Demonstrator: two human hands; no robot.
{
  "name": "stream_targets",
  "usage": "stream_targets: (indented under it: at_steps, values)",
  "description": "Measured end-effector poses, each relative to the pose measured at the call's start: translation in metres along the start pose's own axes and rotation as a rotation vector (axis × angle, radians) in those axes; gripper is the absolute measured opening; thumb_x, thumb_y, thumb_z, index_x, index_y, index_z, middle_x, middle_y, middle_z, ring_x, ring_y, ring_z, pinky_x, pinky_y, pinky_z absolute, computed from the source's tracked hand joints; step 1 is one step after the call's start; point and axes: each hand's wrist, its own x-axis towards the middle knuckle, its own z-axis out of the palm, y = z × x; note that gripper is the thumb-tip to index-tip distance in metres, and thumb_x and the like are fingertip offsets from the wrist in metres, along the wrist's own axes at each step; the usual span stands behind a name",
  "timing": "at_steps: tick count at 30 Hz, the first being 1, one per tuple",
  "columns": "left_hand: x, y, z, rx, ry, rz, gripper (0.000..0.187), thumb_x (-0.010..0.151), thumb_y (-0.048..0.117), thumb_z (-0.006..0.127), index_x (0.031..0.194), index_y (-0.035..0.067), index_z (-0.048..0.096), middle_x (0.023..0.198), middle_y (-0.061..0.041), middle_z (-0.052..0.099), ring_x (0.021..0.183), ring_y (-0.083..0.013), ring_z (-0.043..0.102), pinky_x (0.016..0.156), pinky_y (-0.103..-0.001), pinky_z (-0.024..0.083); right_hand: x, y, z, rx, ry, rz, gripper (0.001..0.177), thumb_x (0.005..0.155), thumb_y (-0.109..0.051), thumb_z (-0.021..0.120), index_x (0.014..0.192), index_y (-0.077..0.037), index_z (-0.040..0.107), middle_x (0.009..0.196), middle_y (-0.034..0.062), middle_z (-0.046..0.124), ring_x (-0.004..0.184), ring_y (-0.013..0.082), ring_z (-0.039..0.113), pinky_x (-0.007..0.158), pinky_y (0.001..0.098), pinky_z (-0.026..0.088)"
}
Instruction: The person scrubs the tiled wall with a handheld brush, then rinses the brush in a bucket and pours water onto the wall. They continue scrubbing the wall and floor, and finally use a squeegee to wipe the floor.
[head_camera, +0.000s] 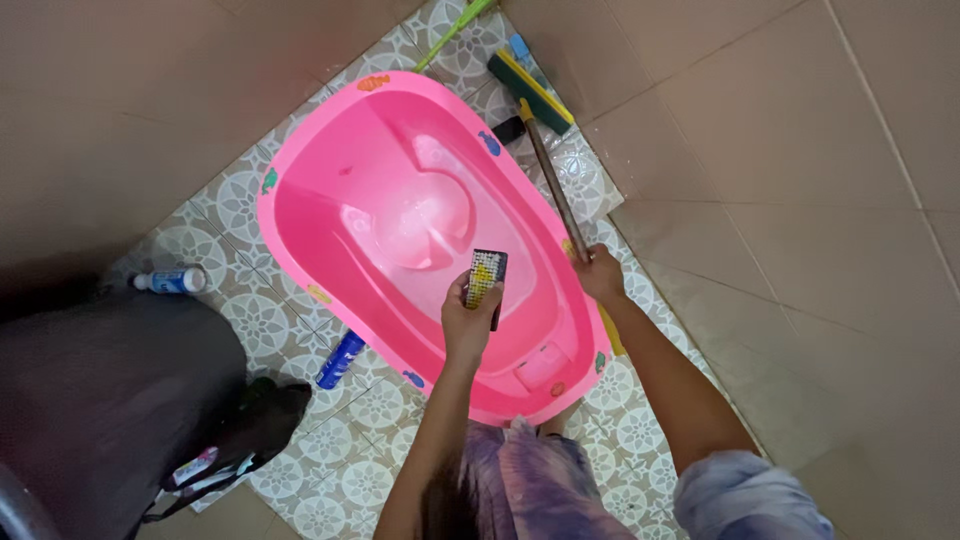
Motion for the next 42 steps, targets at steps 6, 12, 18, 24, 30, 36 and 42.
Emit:
stream_targets:
  at_steps: [6, 12, 18, 24, 30, 36, 42]
  values:
    - [0.002, 0.003, 0.002, 0.081, -0.036, -0.106, 0.054, 0.086, 0.020, 0.078, 0.132, -0.002, 0.061, 0.083, -0.006, 0.065, 0.063, -0.0120, 0.055, 0.052, -0.028, 0.044, 0.006, -0.037, -0.039, 0.029, -0.078, 0.006, 0.042, 0.101, -0.039, 0.064, 0.113, 0.001, 0.060, 0.087, 0.0184, 0.071, 0.074, 0.0348, 0.068, 0.066, 0.0479, 0.053]
    - [-0.002, 0.018, 0.010, 0.098, -0.026, 0.021, 0.054, 0.085, 0.022, 0.080, 0.129, -0.003, 0.061, 0.092, -0.002, 0.071, 0.073, -0.0062, 0.063, 0.061, -0.023, 0.053, 0.020, 0.011, -0.117, 0.569, -0.557, 0.420, 0.028, 0.102, -0.028, 0.072, 0.118, -0.005, 0.068, 0.078, 0.0120, 0.062, 0.068, 0.0265, 0.057, 0.058, 0.0432, 0.044]
    - [-0.004, 0.030, 0.026, 0.097, -0.023, 0.007, 0.054, 0.086, 0.023, 0.079, 0.129, -0.002, 0.062, 0.093, -0.003, 0.071, 0.076, -0.0077, 0.064, 0.065, -0.024, 0.054, -0.013, 0.007, -0.170, -0.789, -0.040, -0.157, 0.048, 0.099, -0.019, 0.053, 0.142, 0.001, 0.050, 0.096, 0.0284, 0.070, 0.083, 0.0426, 0.073, 0.068, 0.0515, 0.058]
    - [-0.011, 0.029, 0.034, 0.037, -0.040, 0.030, 0.056, 0.084, 0.022, 0.080, 0.130, -0.003, 0.060, 0.098, -0.004, 0.071, 0.079, -0.0079, 0.065, 0.067, -0.025, 0.055, -0.060, -0.023, -0.234, -0.680, -0.186, 0.007, 0.047, 0.098, -0.031, 0.054, 0.143, -0.019, 0.053, 0.099, 0.0225, 0.073, 0.091, 0.0428, 0.071, 0.077, 0.0565, 0.055]
    - [-0.014, 0.020, 0.040, 0.098, -0.036, 0.002, 0.057, 0.084, 0.025, 0.080, 0.131, -0.003, 0.060, 0.096, -0.005, 0.072, 0.076, -0.0088, 0.065, 0.066, -0.025, 0.054, -0.057, -0.005, -0.198, -0.298, -0.585, 0.355, 0.060, 0.097, -0.028, 0.056, 0.154, -0.034, 0.039, 0.097, 0.0250, 0.073, 0.093, 0.0491, 0.070, 0.079, 0.0594, 0.058]
    - [-0.005, 0.031, 0.038, 0.118, -0.041, 0.002, 0.059, 0.084, 0.025, 0.080, 0.131, -0.002, 0.059, 0.091, -0.004, 0.070, 0.070, -0.0077, 0.063, 0.059, -0.025, 0.052, -0.081, -0.054, -0.183, -0.554, -0.365, 0.020, 0.054, 0.104, -0.029, 0.039, 0.157, -0.029, 0.035, 0.107, 0.0232, 0.073, 0.097, 0.0441, 0.070, 0.084, 0.0602, 0.054]
    - [0.015, 0.046, 0.024, 0.051, -0.041, -0.051, 0.059, 0.085, 0.024, 0.078, 0.134, -0.003, 0.058, 0.080, -0.006, 0.064, 0.059, -0.0111, 0.053, 0.049, -0.029, 0.042, -0.023, -0.127, -0.160, -0.565, -0.269, -0.088, 0.060, 0.101, -0.020, 0.039, 0.161, -0.023, 0.030, 0.109, 0.0297, 0.069, 0.098, 0.0475, 0.069, 0.085, 0.0604, 0.054]
